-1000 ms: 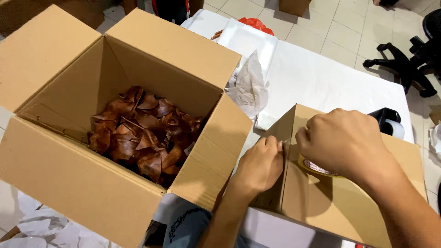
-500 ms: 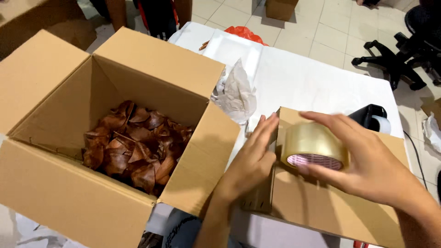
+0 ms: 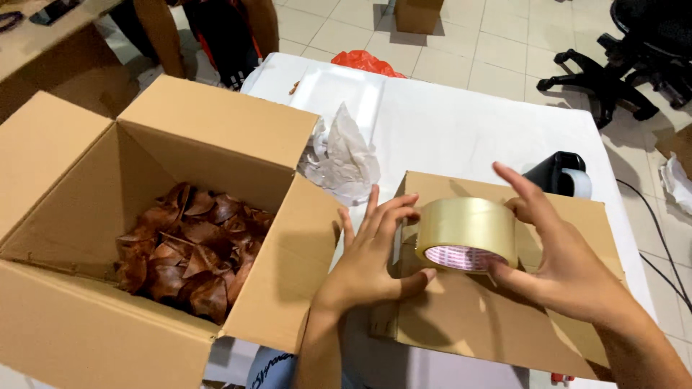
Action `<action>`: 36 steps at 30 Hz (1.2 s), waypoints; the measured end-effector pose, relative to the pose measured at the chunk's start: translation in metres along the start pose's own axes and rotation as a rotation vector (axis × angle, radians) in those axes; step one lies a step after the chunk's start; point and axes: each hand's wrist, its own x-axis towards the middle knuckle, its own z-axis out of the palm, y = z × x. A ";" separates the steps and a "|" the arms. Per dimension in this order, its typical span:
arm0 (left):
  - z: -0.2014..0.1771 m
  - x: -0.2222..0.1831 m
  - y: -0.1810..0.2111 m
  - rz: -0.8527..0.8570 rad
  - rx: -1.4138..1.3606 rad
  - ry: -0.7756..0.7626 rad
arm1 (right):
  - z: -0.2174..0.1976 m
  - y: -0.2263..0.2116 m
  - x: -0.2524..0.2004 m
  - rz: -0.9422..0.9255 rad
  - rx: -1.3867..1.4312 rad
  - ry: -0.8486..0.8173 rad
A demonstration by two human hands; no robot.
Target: Packing a cardboard box with crumpled paper and sealing it with tape using a dispenser and a utility knife.
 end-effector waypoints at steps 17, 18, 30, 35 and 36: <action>0.000 0.005 0.013 -0.108 -0.049 -0.081 | -0.043 0.024 -0.026 0.143 -0.150 0.174; 0.001 0.006 0.011 -0.109 -0.041 -0.081 | -0.044 0.028 -0.028 0.068 -0.221 0.220; 0.010 0.009 0.009 -0.075 -0.014 -0.041 | -0.041 0.071 -0.033 0.171 -0.178 0.191; 0.008 0.010 0.016 -0.105 -0.004 -0.058 | -0.043 0.052 -0.043 0.335 0.149 0.177; 0.008 0.012 0.020 -0.147 -0.008 -0.077 | -0.044 0.052 -0.045 0.336 0.269 0.247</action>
